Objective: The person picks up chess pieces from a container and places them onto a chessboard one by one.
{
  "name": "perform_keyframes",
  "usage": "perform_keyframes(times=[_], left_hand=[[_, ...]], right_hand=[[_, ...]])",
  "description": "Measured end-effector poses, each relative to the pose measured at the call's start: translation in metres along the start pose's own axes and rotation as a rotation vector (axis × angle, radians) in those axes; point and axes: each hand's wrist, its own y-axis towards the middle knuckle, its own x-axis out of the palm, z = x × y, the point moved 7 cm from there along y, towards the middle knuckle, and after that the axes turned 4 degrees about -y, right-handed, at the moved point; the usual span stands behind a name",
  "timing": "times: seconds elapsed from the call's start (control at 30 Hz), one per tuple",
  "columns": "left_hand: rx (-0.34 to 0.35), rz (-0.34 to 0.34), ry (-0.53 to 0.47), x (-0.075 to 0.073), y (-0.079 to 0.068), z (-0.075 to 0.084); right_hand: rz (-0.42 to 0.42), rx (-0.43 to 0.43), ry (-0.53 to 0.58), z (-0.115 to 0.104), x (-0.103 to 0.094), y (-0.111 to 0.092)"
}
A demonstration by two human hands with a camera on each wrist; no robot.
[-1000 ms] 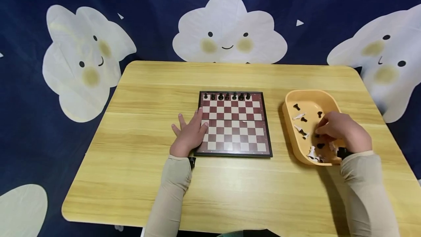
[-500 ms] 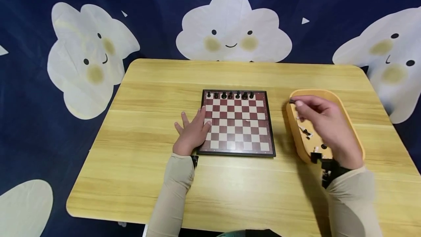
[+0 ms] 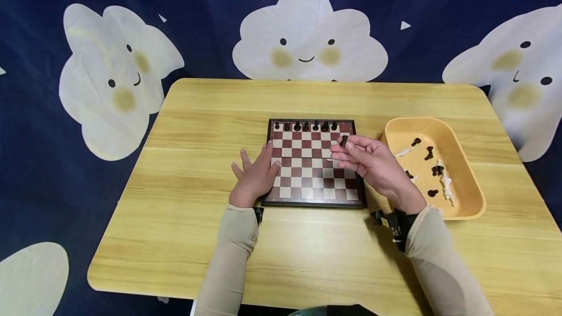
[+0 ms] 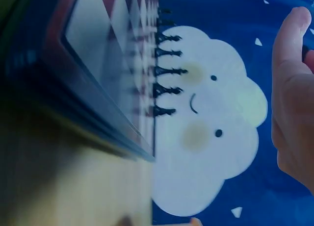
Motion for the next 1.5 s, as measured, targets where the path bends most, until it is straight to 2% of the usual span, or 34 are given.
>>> perform_keyframes(times=[0.23,0.33,0.4,0.57,0.77,0.87,1.03,1.23,1.5], left_hand=[[-0.006,0.0,-0.013,0.0,-0.001,-0.002],[-0.007,0.001,-0.016,0.0,-0.001,-0.002],[-0.006,0.003,-0.016,0.0,-0.001,-0.002],[-0.006,0.002,-0.019,0.0,-0.001,-0.001],[-0.006,0.0,-0.02,0.0,0.0,0.0],[-0.006,-0.003,-0.019,0.0,0.0,0.0],[-0.004,-0.009,-0.016,0.0,0.002,-0.002],[0.002,-0.026,-0.008,0.001,0.003,-0.003],[0.007,-0.043,-0.014,0.0,0.003,-0.004]], right_hand=[[0.028,0.023,0.124,0.013,-0.009,0.014],[0.105,0.002,0.095,0.016,-0.018,0.021],[0.188,-0.025,0.003,0.017,-0.026,0.025],[0.391,-0.046,-0.365,0.01,-0.046,0.026],[0.484,-0.055,-0.839,-0.008,-0.065,0.021],[0.497,-0.037,-0.984,-0.011,-0.074,0.02],[0.471,-0.019,-1.084,-0.01,-0.079,0.022],[0.454,-0.033,-1.086,-0.01,-0.078,0.023],[0.476,-0.074,-1.12,-0.015,-0.076,0.024]])
